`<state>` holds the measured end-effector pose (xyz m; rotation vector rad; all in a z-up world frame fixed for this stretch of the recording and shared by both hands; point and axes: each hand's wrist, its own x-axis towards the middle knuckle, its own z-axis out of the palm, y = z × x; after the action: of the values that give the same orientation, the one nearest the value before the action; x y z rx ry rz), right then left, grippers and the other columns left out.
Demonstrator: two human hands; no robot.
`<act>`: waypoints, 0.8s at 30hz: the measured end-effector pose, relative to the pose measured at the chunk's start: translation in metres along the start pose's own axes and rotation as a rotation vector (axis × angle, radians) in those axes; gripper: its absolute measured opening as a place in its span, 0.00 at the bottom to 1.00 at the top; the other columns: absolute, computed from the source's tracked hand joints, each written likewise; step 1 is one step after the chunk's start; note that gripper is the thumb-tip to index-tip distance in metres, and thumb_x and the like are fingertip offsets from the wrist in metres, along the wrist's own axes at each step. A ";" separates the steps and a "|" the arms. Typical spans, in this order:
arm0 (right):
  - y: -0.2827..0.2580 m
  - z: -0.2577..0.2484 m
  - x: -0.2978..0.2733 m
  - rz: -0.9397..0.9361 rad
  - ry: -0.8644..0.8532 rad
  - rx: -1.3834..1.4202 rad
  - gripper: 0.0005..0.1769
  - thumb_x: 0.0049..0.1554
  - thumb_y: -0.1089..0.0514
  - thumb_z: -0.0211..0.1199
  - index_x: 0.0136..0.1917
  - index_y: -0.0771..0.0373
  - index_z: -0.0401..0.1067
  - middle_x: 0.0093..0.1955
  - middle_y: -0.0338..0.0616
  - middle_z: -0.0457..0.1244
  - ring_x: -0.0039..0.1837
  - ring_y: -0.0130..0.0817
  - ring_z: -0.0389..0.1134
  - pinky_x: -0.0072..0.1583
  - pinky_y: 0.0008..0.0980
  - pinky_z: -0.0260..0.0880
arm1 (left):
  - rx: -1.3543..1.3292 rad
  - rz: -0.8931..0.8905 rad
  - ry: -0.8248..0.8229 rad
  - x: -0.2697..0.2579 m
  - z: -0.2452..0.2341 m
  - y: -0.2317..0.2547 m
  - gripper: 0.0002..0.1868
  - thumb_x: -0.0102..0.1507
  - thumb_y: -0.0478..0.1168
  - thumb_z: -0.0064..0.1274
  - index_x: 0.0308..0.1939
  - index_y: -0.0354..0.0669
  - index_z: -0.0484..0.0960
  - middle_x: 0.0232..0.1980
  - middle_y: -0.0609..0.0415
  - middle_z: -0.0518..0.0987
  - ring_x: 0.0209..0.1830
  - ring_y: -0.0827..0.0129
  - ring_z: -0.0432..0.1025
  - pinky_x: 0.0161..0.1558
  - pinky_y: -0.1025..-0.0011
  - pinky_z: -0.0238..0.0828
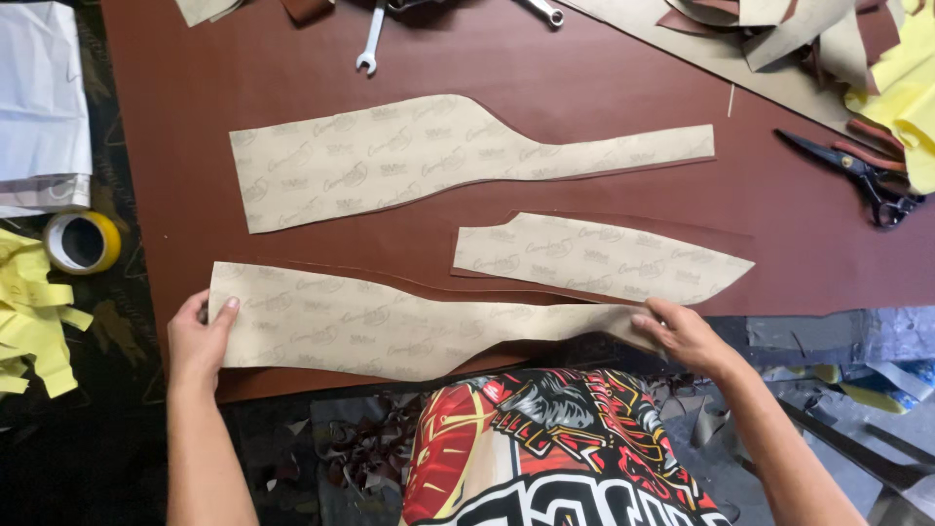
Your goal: The person lays out pattern pieces on a large sheet of brown leather and uses a white marker to trace the outlines. They then use scissors to cut the leather along the marked lines, separating the pieces from the main sheet.
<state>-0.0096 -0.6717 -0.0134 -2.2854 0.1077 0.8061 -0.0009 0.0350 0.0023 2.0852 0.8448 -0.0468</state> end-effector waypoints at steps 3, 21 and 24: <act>0.012 -0.003 0.002 -0.096 -0.010 -0.057 0.20 0.59 0.46 0.63 0.42 0.67 0.70 0.38 0.53 0.64 0.43 0.37 0.64 0.48 0.38 0.68 | 0.072 0.012 -0.003 0.006 0.009 0.005 0.17 0.62 0.38 0.64 0.52 0.33 0.83 0.45 0.45 0.85 0.40 0.63 0.78 0.42 0.64 0.73; -0.010 -0.028 -0.008 0.060 -0.022 -0.166 0.21 0.52 0.51 0.70 0.56 0.60 0.73 0.45 0.52 0.71 0.47 0.39 0.72 0.50 0.39 0.71 | 0.191 0.095 -0.126 -0.009 0.016 0.036 0.19 0.61 0.39 0.64 0.51 0.30 0.81 0.47 0.42 0.85 0.43 0.62 0.78 0.45 0.62 0.73; -0.012 -0.039 -0.008 0.150 -0.128 -0.047 0.15 0.56 0.56 0.67 0.55 0.61 0.74 0.41 0.48 0.72 0.46 0.35 0.73 0.50 0.36 0.74 | 0.066 0.128 -0.177 -0.013 0.006 0.039 0.18 0.60 0.33 0.62 0.53 0.31 0.79 0.49 0.42 0.84 0.46 0.64 0.77 0.47 0.66 0.72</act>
<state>0.0075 -0.6890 0.0199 -2.2827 0.2060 1.0407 0.0136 0.0081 0.0302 2.1560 0.6095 -0.1900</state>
